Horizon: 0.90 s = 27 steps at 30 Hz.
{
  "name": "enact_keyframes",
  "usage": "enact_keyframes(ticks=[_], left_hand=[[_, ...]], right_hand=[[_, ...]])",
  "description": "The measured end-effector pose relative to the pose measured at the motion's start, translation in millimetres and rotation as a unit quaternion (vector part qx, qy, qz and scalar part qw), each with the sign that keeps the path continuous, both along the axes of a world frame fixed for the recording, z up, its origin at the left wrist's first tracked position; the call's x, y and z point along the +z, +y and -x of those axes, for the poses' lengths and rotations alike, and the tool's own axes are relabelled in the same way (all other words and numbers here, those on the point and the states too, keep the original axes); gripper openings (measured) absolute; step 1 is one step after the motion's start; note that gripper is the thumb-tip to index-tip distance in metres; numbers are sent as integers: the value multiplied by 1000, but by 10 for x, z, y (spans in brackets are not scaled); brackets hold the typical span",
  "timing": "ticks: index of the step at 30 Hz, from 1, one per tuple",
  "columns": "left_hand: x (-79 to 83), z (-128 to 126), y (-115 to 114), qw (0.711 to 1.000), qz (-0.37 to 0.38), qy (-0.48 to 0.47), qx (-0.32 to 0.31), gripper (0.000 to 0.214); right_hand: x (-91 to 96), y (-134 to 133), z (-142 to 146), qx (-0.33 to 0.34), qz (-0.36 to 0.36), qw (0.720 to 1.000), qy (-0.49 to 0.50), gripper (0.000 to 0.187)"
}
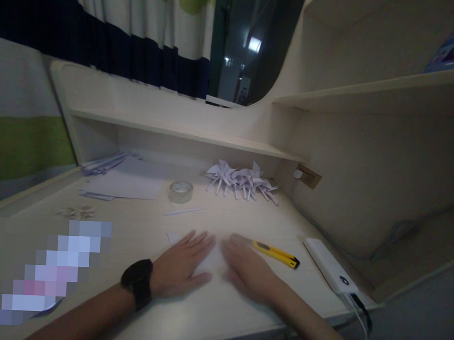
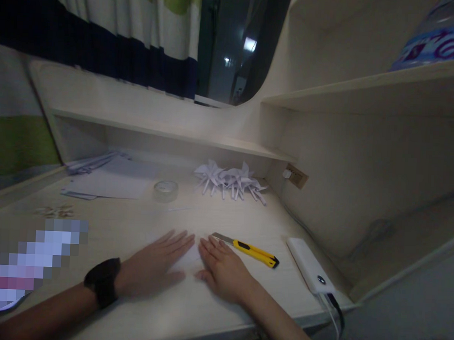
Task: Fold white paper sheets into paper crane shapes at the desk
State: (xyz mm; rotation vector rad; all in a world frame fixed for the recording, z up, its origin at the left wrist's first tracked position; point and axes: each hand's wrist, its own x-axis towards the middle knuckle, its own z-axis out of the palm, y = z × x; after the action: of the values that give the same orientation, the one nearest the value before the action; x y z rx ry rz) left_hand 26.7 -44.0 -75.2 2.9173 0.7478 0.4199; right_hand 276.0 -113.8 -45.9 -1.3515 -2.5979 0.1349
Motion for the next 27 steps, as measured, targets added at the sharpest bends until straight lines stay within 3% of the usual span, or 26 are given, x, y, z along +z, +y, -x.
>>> enact_keyframes(ticks=[6, 12, 20, 25, 27], left_hand=[[1, 22, -10, 999, -12, 16, 25, 78], [75, 334, -10, 998, -4, 36, 55, 73], [206, 636, 2, 984, -1, 48, 171, 70], [291, 617, 4, 954, -78, 74, 279, 71], [350, 526, -20, 951, -99, 73, 284, 65]], right_hand=[[-12, -3, -13, 4, 50, 999, -21, 63], [-47, 6, -25, 11, 48, 999, -18, 61], [-13, -19, -14, 5, 51, 998, -21, 60], [-16, -28, 0, -2, 50, 999, -18, 60], [-37, -24, -4, -4, 41, 999, -13, 60]])
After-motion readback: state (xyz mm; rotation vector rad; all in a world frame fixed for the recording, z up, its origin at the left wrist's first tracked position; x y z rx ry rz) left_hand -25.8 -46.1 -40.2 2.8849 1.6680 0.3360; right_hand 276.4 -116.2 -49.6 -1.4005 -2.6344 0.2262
